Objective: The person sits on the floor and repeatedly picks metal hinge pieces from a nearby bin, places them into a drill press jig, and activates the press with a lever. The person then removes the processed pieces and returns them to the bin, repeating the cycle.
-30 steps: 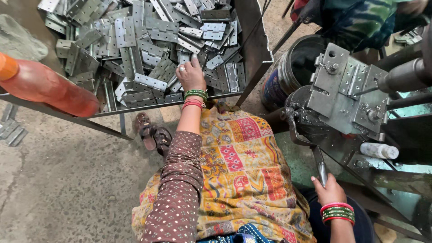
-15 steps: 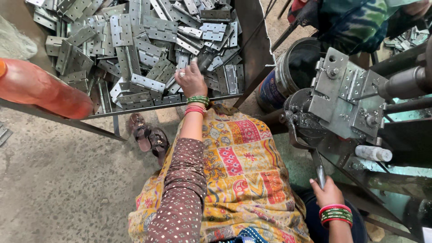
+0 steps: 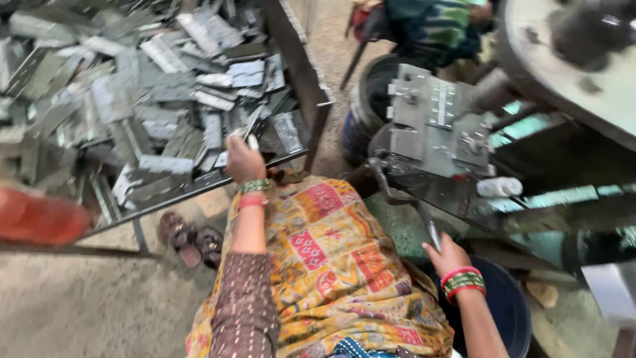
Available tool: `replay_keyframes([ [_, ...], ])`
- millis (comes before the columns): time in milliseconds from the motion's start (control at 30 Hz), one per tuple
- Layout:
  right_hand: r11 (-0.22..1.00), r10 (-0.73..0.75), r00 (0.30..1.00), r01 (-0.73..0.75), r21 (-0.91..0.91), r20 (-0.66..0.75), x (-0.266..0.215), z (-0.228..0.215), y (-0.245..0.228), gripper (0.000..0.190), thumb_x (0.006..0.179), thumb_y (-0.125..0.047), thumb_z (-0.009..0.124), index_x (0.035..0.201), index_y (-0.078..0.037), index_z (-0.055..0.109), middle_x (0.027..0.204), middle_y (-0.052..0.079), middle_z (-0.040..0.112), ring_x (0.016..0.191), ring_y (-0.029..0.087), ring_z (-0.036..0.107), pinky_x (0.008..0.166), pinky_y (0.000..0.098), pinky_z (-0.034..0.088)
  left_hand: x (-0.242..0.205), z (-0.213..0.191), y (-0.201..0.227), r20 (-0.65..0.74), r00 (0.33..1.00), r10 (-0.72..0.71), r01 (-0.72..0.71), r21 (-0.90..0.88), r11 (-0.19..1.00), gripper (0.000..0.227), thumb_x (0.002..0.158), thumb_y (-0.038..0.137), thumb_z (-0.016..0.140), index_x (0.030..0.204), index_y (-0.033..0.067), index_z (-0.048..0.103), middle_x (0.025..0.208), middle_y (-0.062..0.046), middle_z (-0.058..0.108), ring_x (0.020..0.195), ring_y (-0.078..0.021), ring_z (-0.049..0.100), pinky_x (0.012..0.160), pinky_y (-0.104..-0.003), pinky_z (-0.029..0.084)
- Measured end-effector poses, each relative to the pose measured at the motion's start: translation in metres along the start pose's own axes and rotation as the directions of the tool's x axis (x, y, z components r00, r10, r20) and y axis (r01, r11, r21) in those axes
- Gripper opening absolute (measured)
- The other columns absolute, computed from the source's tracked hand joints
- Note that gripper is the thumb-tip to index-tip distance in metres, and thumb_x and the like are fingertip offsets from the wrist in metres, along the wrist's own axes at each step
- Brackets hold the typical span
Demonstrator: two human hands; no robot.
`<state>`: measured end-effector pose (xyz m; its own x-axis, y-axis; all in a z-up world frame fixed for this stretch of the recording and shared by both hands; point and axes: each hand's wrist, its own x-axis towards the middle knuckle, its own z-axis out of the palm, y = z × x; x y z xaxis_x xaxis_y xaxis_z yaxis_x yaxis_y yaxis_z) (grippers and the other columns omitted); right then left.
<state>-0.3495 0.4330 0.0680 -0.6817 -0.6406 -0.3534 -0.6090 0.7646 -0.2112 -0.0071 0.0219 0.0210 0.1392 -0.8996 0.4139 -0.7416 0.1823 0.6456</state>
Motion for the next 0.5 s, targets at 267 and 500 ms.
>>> replay_keyframes([
  [267, 0.999, -0.047, 0.999, 0.047, 0.014, 0.014, 0.006, 0.013, 0.003, 0.044, 0.089, -0.046, 0.068, 0.107, -0.007, 0.059, 0.087, 0.024, 0.073, 0.086, 0.045, 0.07, 0.076, 0.0548, 0.054, -0.027, -0.075, 0.145, -0.176, 0.961, 0.215, -0.268, -0.388, 0.882, 0.02, 0.097, 0.015, 0.074, 0.115, 0.0091, 0.068, 0.114, -0.012, 0.073, 0.101, -0.0303, 0.072, 0.086, -0.042, 0.058],
  [500, 0.997, -0.073, 0.997, 0.073, -0.009, -0.019, 0.005, 0.013, -0.001, 0.048, 0.09, -0.048, 0.07, 0.106, -0.004, 0.06, 0.089, 0.025, 0.073, 0.088, 0.045, 0.07, 0.079, 0.0543, 0.054, -0.095, -0.056, 0.258, -0.012, 0.56, 0.829, -0.818, -0.171, 0.55, 0.016, 0.099, 0.017, 0.067, 0.114, 0.0109, 0.071, 0.111, -0.006, 0.069, 0.1, -0.0246, 0.068, 0.098, -0.045, 0.053],
])
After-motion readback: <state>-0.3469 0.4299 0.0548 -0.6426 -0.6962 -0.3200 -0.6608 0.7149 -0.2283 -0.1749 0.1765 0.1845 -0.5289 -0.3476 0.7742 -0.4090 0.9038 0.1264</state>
